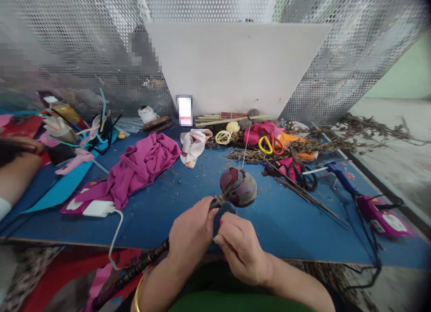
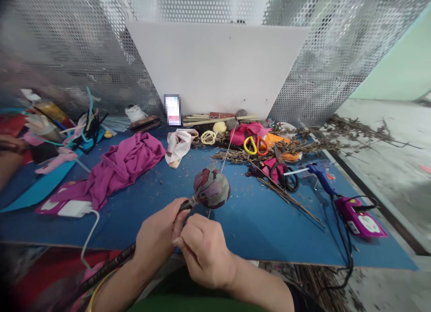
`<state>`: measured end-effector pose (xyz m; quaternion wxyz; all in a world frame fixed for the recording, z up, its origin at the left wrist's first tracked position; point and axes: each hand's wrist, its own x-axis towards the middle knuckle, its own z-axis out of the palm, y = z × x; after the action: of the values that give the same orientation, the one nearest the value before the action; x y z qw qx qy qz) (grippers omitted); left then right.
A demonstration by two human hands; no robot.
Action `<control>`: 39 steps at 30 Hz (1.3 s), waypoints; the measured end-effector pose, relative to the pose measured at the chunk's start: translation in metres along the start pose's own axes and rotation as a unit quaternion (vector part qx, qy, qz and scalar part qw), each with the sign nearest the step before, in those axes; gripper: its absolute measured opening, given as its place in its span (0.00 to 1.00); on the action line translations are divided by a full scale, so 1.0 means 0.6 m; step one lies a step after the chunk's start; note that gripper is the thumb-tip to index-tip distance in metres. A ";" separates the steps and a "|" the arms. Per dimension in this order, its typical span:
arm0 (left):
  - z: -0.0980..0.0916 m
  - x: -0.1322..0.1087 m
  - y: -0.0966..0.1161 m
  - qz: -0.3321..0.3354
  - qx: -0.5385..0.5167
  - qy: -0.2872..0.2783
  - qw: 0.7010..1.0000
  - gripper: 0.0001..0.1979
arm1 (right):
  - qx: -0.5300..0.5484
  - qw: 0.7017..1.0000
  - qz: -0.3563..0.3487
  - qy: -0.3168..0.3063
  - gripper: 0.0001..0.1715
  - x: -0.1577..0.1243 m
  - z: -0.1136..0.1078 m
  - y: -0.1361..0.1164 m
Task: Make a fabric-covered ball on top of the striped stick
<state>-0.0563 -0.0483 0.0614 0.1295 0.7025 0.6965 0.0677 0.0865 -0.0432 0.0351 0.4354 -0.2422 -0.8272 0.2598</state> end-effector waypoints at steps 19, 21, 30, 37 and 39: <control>-0.016 0.018 -0.052 -0.011 -0.214 -0.128 0.968 0.15 | -0.184 0.976 -0.013 -0.112 0.16 0.007 -0.108 0.010; -0.014 0.015 -0.047 -0.004 -0.186 -0.127 0.974 0.15 | -0.223 0.966 -0.064 -0.112 0.18 0.022 -0.114 0.009; -0.034 -0.007 -0.021 0.114 -0.047 -0.186 0.975 0.14 | -0.066 0.975 -0.087 -0.195 0.14 0.135 -0.121 0.046; -0.060 -0.022 -0.016 0.173 -0.084 -0.192 0.962 0.13 | 0.223 0.937 0.058 -0.264 0.12 0.149 -0.074 0.127; -0.061 -0.023 -0.019 0.174 -0.081 -0.188 0.963 0.13 | 0.280 0.920 0.122 -0.247 0.14 0.133 -0.061 0.145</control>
<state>-0.0776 -0.0588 0.0945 0.3010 0.8000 0.5190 0.0117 0.0923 0.0798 0.0450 0.2324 -0.1377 -0.7661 0.5833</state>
